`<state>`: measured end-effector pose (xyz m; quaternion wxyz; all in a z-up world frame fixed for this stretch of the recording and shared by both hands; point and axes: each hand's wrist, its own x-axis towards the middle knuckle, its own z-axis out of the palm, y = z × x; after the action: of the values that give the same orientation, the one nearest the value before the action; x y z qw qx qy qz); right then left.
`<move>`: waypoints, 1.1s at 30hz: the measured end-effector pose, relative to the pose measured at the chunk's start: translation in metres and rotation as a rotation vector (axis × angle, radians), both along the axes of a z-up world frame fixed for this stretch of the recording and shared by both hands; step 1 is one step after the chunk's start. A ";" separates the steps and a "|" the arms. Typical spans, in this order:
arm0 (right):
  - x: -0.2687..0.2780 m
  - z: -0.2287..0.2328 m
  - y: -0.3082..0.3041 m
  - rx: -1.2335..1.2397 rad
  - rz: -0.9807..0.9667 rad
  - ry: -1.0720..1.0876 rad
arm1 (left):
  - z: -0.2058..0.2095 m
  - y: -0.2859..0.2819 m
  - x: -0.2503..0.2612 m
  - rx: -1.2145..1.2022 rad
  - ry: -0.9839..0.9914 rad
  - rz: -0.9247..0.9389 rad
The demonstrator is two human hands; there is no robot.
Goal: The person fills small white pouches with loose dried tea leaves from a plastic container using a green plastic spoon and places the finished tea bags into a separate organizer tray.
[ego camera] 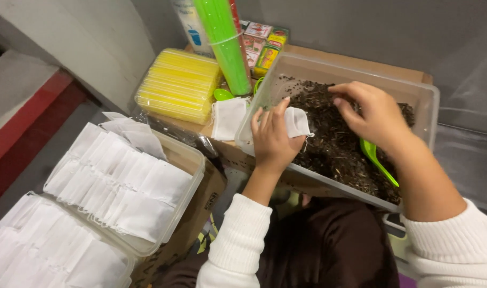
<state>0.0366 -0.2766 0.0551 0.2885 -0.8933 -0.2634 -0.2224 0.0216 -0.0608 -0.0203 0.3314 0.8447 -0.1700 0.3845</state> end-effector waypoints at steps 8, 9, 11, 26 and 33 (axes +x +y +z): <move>-0.054 0.001 -0.030 -1.044 -0.578 0.893 | -0.008 0.010 0.016 0.019 0.384 0.030; -0.059 -0.014 -0.036 -1.100 -0.577 0.890 | -0.009 0.010 0.017 0.020 0.372 0.055; -0.064 -0.030 -0.045 -1.108 -0.564 0.929 | -0.006 0.009 0.015 0.014 0.391 0.056; -0.024 0.002 -0.069 0.333 -0.419 0.455 | -0.001 0.007 0.014 0.021 0.436 0.094; 0.087 -0.063 -0.063 -0.267 -0.302 -0.042 | 0.002 0.006 0.014 0.012 0.469 0.110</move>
<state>0.1239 -0.3391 -0.0074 0.1255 -0.9481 -0.1595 -0.2449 0.0361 -0.0547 -0.0186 0.3353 0.9207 -0.0445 0.1945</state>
